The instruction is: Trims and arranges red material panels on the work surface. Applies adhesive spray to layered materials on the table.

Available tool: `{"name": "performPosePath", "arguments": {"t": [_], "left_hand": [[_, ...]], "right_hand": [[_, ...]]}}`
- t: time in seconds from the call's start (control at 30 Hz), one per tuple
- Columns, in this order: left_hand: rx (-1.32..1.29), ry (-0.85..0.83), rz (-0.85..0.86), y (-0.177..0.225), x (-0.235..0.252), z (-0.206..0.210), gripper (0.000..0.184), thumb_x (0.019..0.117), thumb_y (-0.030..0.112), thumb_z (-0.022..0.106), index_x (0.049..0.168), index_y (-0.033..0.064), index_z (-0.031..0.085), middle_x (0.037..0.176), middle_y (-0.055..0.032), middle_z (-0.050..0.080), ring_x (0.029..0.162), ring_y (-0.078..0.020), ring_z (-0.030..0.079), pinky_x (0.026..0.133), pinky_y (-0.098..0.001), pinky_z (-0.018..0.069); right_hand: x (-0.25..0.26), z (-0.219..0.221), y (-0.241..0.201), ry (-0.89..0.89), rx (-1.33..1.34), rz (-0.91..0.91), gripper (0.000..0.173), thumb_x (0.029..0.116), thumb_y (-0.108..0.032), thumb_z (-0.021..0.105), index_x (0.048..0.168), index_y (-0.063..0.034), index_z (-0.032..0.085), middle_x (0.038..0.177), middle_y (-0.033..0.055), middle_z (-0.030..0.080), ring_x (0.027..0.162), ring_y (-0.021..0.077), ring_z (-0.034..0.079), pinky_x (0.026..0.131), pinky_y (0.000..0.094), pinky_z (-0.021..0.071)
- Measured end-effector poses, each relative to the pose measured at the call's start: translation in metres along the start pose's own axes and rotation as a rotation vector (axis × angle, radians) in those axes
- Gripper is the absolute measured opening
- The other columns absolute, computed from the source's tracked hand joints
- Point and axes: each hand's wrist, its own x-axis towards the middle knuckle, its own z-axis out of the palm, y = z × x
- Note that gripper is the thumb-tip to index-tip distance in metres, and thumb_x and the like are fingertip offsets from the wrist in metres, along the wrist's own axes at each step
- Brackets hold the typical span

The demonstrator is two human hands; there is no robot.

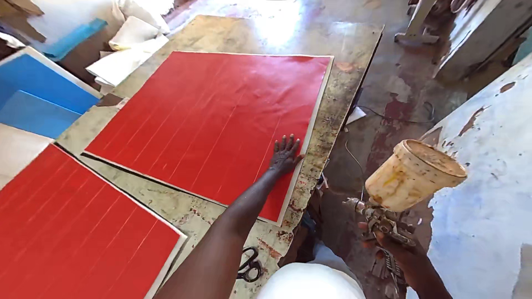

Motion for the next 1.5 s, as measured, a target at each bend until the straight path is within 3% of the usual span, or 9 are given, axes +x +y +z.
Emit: {"name": "performPosePath", "arguments": {"t": [0.13,0.37,0.5,0.73,0.83,0.97,1.13,1.3,1.5], "left_hand": [[-0.037,-0.011,0.062,0.001,-0.033,-0.001,0.076,0.1042,0.066,0.024,0.164,0.0189,0.027,0.173,-0.0058,0.013,0.159,-0.0336,0.009,0.127,-0.0599,0.0070],[-0.121,-0.045,0.011,0.032,-0.215,-0.009,0.082,0.1013,0.069,0.031,0.165,0.0186,0.022,0.174,-0.0015,0.009,0.160,-0.0278,0.000,0.128,-0.0598,0.0014],[-0.172,-0.125,0.090,0.017,-0.270,-0.026,0.097,0.0867,0.069,0.066,0.163,0.0194,0.031,0.172,-0.0029,0.017,0.160,-0.0269,0.010,0.128,-0.0573,0.0101],[-0.132,-0.042,0.346,-0.005,-0.267,-0.035,0.057,0.0981,0.041,0.066,0.149,0.0181,0.054,0.160,-0.0136,0.044,0.150,-0.0343,0.037,0.124,-0.0517,0.0294],[-0.316,0.048,0.361,-0.013,-0.263,-0.048,0.037,0.0969,0.027,0.067,0.129,0.0086,0.068,0.141,-0.0130,0.063,0.136,-0.0278,0.056,0.115,-0.0434,0.0456],[-0.639,0.012,0.153,-0.028,-0.251,-0.066,0.032,0.1028,0.028,0.059,0.115,0.0022,0.073,0.114,-0.0119,0.074,0.107,-0.0220,0.071,0.098,-0.0456,0.0562],[-1.111,-0.132,-0.222,-0.031,-0.248,-0.078,0.030,0.1046,0.025,0.058,0.099,0.0003,0.072,0.076,-0.0065,0.066,0.063,-0.0119,0.057,0.062,-0.0331,0.0503],[-1.220,-0.047,-0.374,-0.018,-0.254,-0.060,0.029,0.1044,0.025,0.058,0.101,0.0002,0.072,0.086,-0.0101,0.071,0.077,-0.0169,0.066,0.074,-0.0403,0.0554],[-1.088,0.379,-0.373,0.005,-0.270,-0.045,0.027,0.1052,0.020,0.055,0.123,0.0028,0.065,0.097,-0.0114,0.071,0.085,-0.0194,0.069,0.080,-0.0422,0.0590]], "right_hand": [[0.006,0.014,0.008,-0.011,-0.015,0.035,0.039,0.0970,-0.024,0.064,0.129,-0.0027,0.062,0.124,0.0184,0.071,0.087,0.0330,0.075,0.060,0.0366,0.0619],[0.036,0.043,-0.004,-0.155,-0.143,0.068,0.033,0.0994,-0.023,0.061,0.128,-0.0066,0.064,0.117,0.0155,0.074,0.078,0.0284,0.074,0.053,0.0321,0.0576],[0.042,0.057,-0.008,-0.233,-0.198,0.091,0.033,0.0985,-0.024,0.063,0.127,-0.0092,0.065,0.117,0.0148,0.074,0.078,0.0284,0.073,0.053,0.0328,0.0571],[0.029,0.077,-0.007,-0.260,-0.210,0.078,0.029,0.0981,-0.022,0.064,0.123,-0.0080,0.067,0.118,0.0143,0.074,0.075,0.0264,0.072,0.050,0.0298,0.0545],[0.014,0.085,-0.007,-0.222,-0.216,0.072,0.032,0.0992,-0.020,0.064,0.128,-0.0079,0.064,0.120,0.0139,0.073,0.081,0.0300,0.074,0.057,0.0347,0.0588],[-0.005,0.096,-0.011,-0.166,-0.213,0.110,0.030,0.1018,-0.015,0.061,0.130,-0.0042,0.061,0.118,0.0158,0.072,0.091,0.0341,0.074,0.072,0.0428,0.0650],[-0.002,0.105,-0.023,-0.222,-0.327,0.015,0.032,0.1003,-0.018,0.063,0.131,-0.0095,0.062,0.116,0.0106,0.074,0.077,0.0270,0.073,0.056,0.0346,0.0592],[-0.002,0.130,-0.038,-0.255,-0.470,-0.027,0.028,0.1013,-0.021,0.064,0.128,-0.0133,0.065,0.085,0.0092,0.073,0.058,0.0183,0.064,0.049,0.0281,0.0501],[-0.004,0.150,-0.037,-0.239,-0.466,-0.055,0.026,0.0991,-0.017,0.067,0.124,-0.0097,0.067,0.089,0.0085,0.073,0.061,0.0183,0.064,0.051,0.0296,0.0514]]}}
